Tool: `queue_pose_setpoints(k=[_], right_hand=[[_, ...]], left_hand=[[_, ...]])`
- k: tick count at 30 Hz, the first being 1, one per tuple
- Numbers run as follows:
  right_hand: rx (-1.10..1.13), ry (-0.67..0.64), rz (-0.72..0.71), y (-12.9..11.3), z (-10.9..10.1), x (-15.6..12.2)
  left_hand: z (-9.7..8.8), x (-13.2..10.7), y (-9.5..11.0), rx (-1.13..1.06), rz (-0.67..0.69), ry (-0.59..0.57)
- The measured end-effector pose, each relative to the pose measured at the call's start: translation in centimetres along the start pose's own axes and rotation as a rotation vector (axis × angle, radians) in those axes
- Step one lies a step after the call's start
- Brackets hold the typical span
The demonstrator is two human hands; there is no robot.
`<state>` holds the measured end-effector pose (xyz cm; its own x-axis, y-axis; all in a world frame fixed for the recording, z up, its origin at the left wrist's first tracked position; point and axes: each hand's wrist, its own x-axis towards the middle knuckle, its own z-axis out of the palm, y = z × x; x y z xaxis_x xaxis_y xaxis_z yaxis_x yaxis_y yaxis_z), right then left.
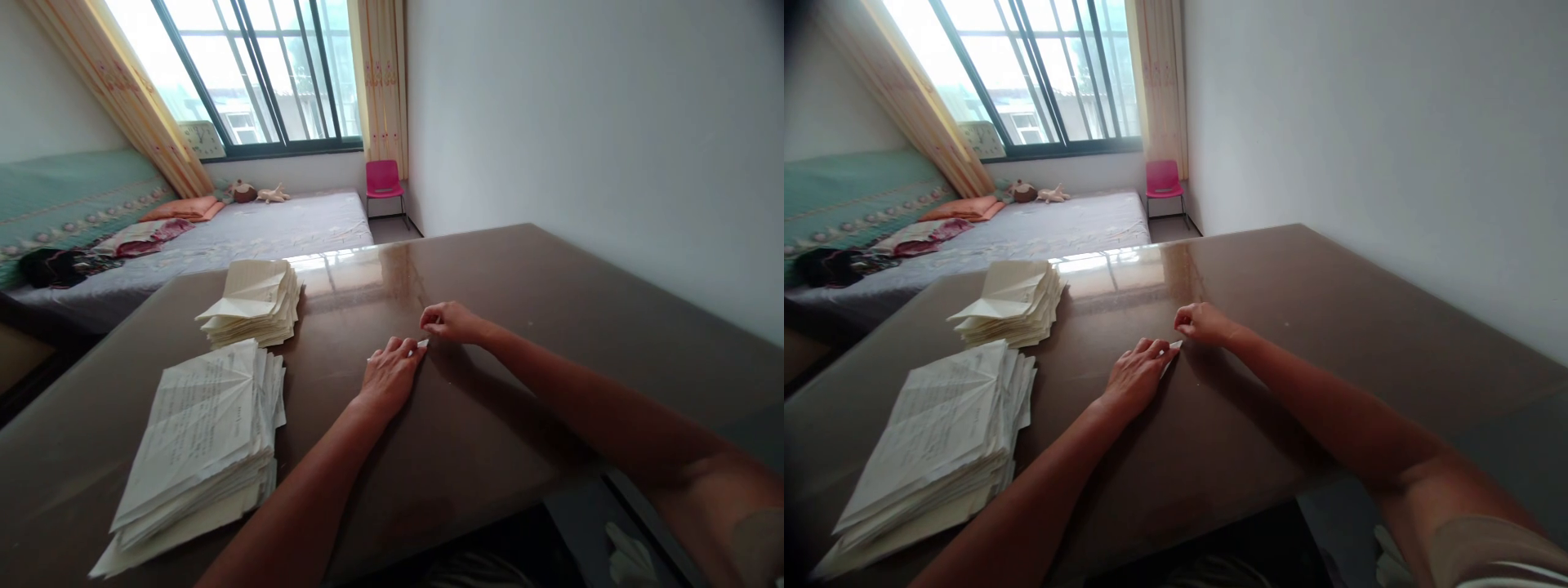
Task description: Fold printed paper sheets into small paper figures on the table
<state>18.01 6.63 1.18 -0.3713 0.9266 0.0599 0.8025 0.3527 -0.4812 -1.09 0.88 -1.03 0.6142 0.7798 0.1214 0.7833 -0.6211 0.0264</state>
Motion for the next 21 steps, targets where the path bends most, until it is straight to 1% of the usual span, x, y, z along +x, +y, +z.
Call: queue_pose_setpoints(k=[1, 3, 5, 7, 11, 14, 17, 21], right_hand=[[0.003, 0.041, -0.043, 0.2, 0.1, -0.7], [-0.022, 0.08, -0.14, 0.6, 0.5, -2.3], [-0.096, 0.06, -0.218, 0.7, 1.0, -3.8], [-0.208, 0.025, -0.245, 0.6, 1.4, -4.8], [-0.463, 0.002, -0.215, -0.1, 2.1, -5.6], [-0.603, 0.002, -0.203, -0.8, 2.6, -6.0], [-0.674, 0.001, -0.194, -1.5, 2.8, -6.2], [-0.662, 0.008, -0.142, -2.6, 2.0, -5.6]], left_hand=[[0.0, 0.0, 0.0, 0.002, 0.003, 0.001], [0.0, 0.0, -0.1, 0.007, 0.012, 0.01], [0.2, 0.0, -0.2, 0.007, 0.023, 0.02], [0.3, 0.0, -0.2, 0.004, 0.028, 0.023], [0.4, -0.1, -0.2, 0.006, 0.025, 0.036], [0.5, -0.2, -0.1, 0.017, 0.027, 0.048], [0.5, -0.2, 0.0, 0.032, 0.028, 0.053], [0.3, -0.3, 0.5, 0.031, 0.024, 0.062]])
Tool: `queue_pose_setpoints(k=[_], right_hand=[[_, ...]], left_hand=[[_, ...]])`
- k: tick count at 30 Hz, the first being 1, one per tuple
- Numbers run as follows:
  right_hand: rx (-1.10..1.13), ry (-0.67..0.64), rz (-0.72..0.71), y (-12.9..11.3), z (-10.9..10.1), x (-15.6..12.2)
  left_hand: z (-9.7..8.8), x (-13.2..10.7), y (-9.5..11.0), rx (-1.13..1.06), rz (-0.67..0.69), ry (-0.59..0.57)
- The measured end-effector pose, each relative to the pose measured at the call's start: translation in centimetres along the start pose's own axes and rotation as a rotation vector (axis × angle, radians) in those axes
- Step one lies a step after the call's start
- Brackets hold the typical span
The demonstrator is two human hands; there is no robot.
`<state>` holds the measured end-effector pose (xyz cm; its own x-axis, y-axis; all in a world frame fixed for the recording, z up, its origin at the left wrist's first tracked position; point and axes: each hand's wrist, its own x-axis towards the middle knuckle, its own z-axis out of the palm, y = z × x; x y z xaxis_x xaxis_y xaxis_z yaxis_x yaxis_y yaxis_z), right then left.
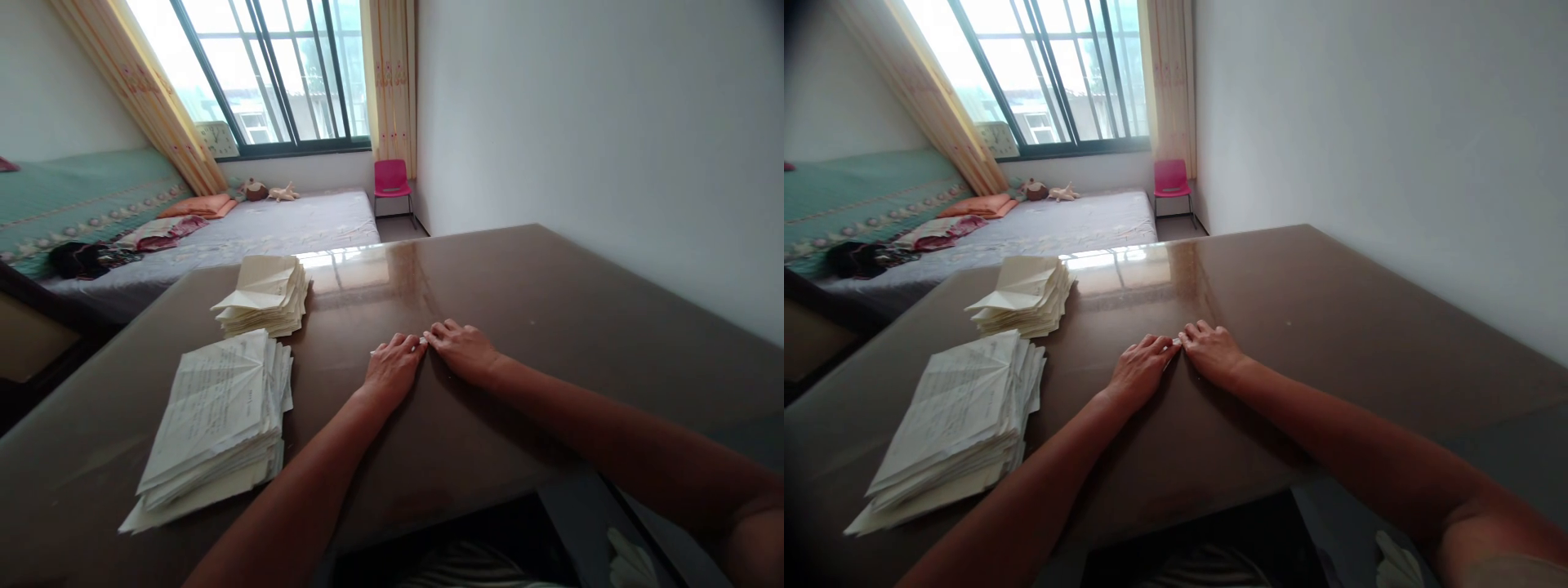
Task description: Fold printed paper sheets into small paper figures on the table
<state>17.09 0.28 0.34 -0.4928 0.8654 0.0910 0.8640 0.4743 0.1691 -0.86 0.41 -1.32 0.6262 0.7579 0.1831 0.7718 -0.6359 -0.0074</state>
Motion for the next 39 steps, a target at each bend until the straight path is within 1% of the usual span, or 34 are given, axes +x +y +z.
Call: queue_pose_setpoints(k=[2, 3, 5, 6, 7, 9, 10, 11, 12, 14, 15, 16, 20, 24, 26, 28, 31, 35, 37, 39], right_hand=[[0.062, 0.039, 0.006, 0.0, -0.6, 0.6], [0.111, 0.057, -0.017, 0.0, -0.7, 0.9], [0.222, 0.072, -0.094, -0.2, -0.5, 1.3], [0.268, 0.073, -0.136, -0.4, -0.3, 1.3], [0.299, 0.077, -0.168, -0.5, 0.1, 1.3], [0.316, 0.107, -0.184, -0.9, 0.8, 1.0], [0.315, 0.123, -0.182, -1.0, 1.1, 0.8], [0.315, 0.136, -0.179, -1.1, 1.4, 0.6], [0.317, 0.147, -0.174, -1.1, 1.6, 0.4], [0.326, 0.161, -0.16, -1.1, 1.9, 0.2], [0.332, 0.166, -0.153, -1.1, 2.0, 0.1], [0.337, 0.17, -0.149, -1.0, 2.1, 0.2], [0.323, 0.18, -0.165, -0.7, 2.4, 0.5], [0.287, 0.162, -0.226, -0.2, 2.0, 0.6], [0.269, 0.132, -0.218, -0.1, 1.5, 0.7], [0.233, 0.081, -0.173, -0.3, 0.7, 1.2], [0.191, 0.013, -0.142, -1.3, -0.3, 2.5], [0.291, 0.039, -0.259, -3.3, -0.4, 3.6], [0.331, 0.052, -0.245, -4.1, -0.2, 3.6], [0.32, 0.068, -0.181, -4.7, 0.0, 3.5]], left_hand=[[-0.5, -0.2, -0.1, -0.033, 0.015, -0.004], [-0.9, -0.5, -0.5, -0.057, 0.029, -0.007], [-2.1, -1.2, -1.7, -0.102, 0.037, -0.014], [-2.8, -1.6, -2.5, -0.113, 0.012, -0.021], [-3.5, -2.1, -3.5, -0.102, -0.066, -0.03], [-4.8, -3.2, -5.4, -0.053, -0.303, -0.047], [-5.3, -3.6, -6.2, -0.033, -0.365, -0.082], [-5.6, -3.9, -6.8, -0.028, -0.394, -0.123], [-5.8, -4.2, -7.2, -0.036, -0.394, -0.167], [-5.6, -4.3, -7.6, -0.067, -0.361, -0.234], [-5.3, -4.2, -7.6, -0.083, -0.347, -0.24], [-4.8, -4.0, -7.5, -0.093, -0.342, -0.227], [-2.9, -3.0, -7.3, -0.132, -0.356, -0.109], [-1.7, -2.2, -7.2, -0.18, -0.344, -0.097], [-1.5, -2.0, -7.0, -0.179, -0.376, -0.114], [-1.5, -1.8, -6.7, -0.177, -0.411, -0.142], [-1.5, -1.7, -6.4, -0.183, -0.431, -0.16], [-1.6, -2.0, -6.6, -0.2, -0.415, -0.137], [-1.8, -2.2, -6.9, -0.229, -0.423, -0.129], [-2.0, -2.2, -7.1, -0.281, -0.451, -0.128]])
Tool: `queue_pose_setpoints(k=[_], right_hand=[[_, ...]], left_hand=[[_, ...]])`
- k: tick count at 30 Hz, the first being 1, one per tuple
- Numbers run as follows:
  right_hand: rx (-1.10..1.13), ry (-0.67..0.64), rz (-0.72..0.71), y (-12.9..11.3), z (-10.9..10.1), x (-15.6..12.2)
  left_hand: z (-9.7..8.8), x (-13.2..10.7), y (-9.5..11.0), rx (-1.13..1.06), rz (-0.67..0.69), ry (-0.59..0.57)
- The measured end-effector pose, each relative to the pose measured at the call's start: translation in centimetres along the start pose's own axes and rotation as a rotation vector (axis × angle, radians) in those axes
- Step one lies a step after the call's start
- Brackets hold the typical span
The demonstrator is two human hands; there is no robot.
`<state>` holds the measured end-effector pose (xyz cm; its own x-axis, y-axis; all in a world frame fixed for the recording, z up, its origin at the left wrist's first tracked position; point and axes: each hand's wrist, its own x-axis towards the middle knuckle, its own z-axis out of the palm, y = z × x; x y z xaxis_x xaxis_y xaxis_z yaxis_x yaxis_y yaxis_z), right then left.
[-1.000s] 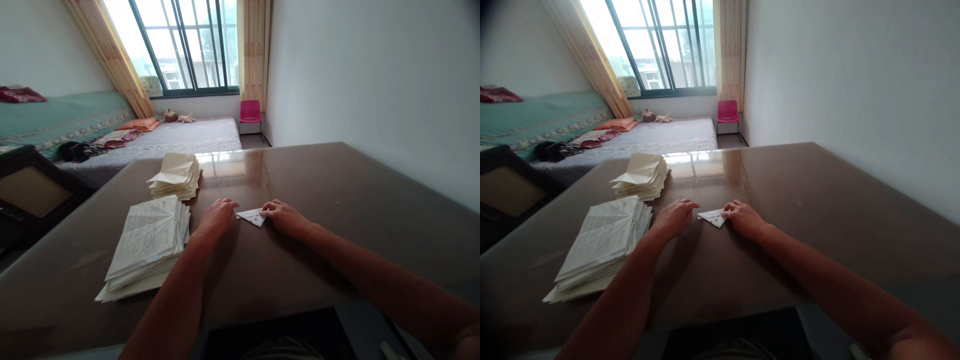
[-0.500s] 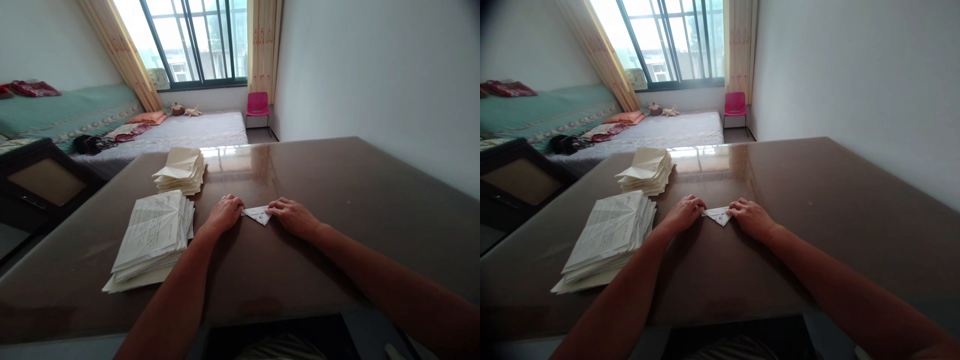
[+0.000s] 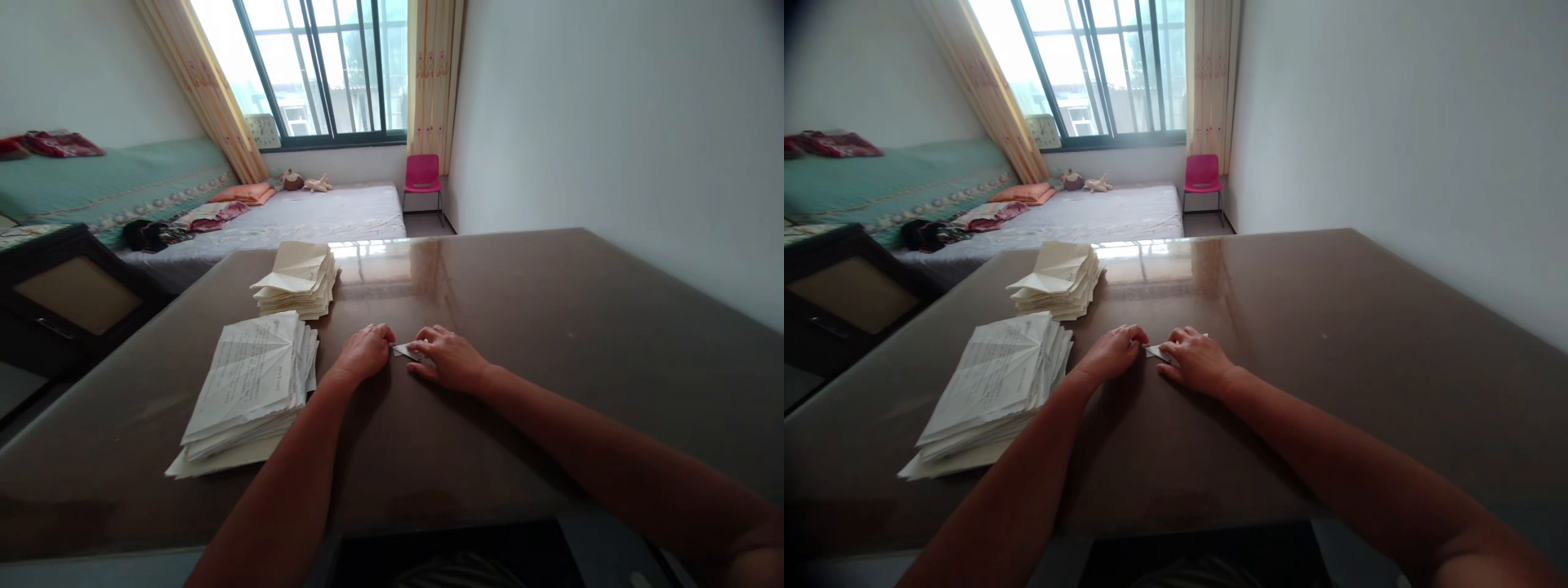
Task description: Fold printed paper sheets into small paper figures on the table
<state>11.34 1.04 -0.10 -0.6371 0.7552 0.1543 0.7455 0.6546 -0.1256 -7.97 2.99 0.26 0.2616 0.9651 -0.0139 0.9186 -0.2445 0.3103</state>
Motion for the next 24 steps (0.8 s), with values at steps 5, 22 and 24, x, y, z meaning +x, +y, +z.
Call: queue_pose_setpoints(k=[5, 22, 24], right_hand=[[-0.123, -0.035, 0.112, -1.1, 0.0, 0.6], [-0.04, 0.026, 0.147, -1.3, -0.1, 0.0], [-0.03, 0.028, 0.117, -1.4, 0.1, 0.0]], left_hand=[[-0.2, 0.7, -0.4, -0.137, -0.011, -0.032], [-1.1, -0.1, -1.7, -0.238, 0.05, -0.139], [-1.0, 0.0, -1.9, -0.267, 0.056, -0.149]])
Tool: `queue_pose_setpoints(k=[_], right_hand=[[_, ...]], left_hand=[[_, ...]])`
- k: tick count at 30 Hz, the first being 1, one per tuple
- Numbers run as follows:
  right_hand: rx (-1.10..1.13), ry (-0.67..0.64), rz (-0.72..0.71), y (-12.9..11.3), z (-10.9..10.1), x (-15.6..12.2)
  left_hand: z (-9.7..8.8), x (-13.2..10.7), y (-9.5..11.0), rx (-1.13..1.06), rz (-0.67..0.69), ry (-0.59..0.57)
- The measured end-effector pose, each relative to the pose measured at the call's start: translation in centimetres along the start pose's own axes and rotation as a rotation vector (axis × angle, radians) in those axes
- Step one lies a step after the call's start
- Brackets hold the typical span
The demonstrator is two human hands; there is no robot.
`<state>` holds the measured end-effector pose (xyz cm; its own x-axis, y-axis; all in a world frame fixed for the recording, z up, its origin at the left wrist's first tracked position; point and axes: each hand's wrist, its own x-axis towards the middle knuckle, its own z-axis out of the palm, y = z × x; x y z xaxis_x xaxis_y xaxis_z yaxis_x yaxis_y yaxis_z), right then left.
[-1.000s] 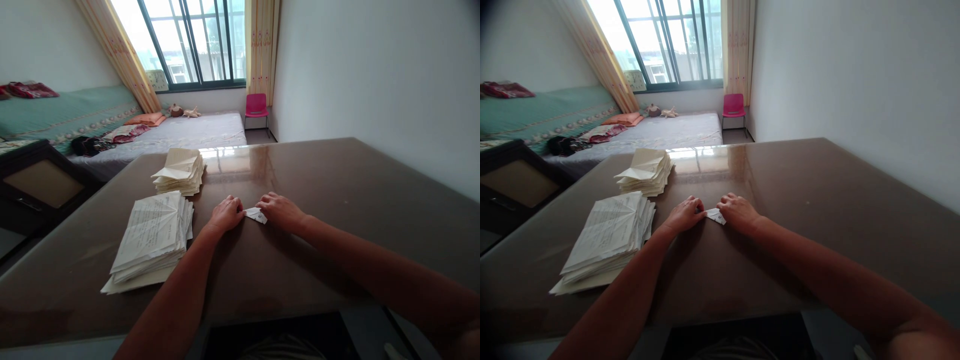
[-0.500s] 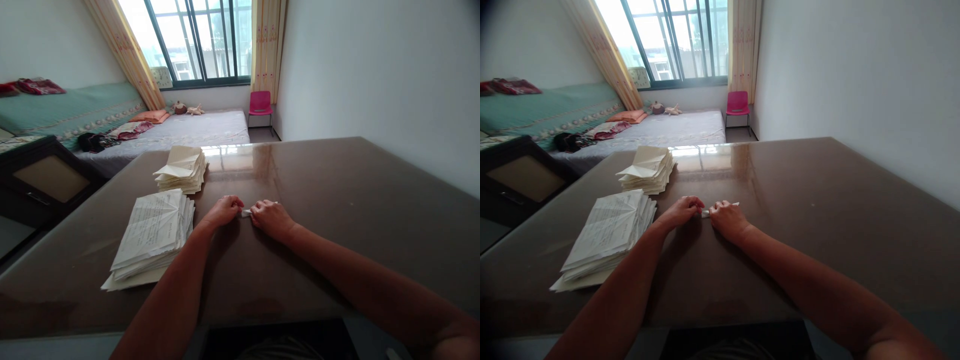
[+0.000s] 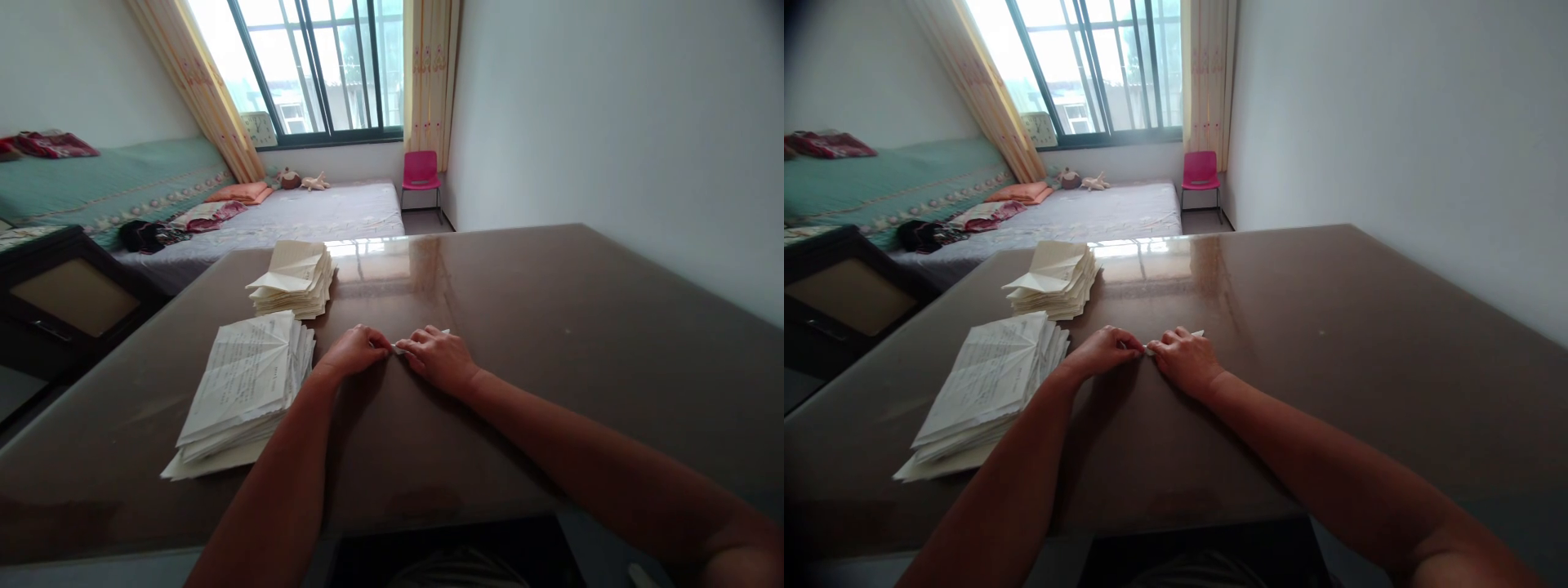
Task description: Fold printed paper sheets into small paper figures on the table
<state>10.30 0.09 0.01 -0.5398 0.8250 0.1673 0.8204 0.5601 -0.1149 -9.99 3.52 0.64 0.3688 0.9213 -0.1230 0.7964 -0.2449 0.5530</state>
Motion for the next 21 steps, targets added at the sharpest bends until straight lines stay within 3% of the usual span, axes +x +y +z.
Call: queue_pose_setpoints(k=[11, 17, 21], right_hand=[[-0.07, 0.026, 0.039, -0.4, 0.9, 1.6], [-0.046, 0.045, 0.094, 0.0, 1.3, 1.7], [0.017, 0.061, 0.13, 0.2, 1.4, 1.7]], left_hand=[[0.2, 0.2, -0.1, 0.007, -0.006, 0.013], [0.8, 0.3, 0.1, 0.087, 0.009, 0.149], [1.2, 0.5, 0.3, 0.063, 0.055, 0.169]])
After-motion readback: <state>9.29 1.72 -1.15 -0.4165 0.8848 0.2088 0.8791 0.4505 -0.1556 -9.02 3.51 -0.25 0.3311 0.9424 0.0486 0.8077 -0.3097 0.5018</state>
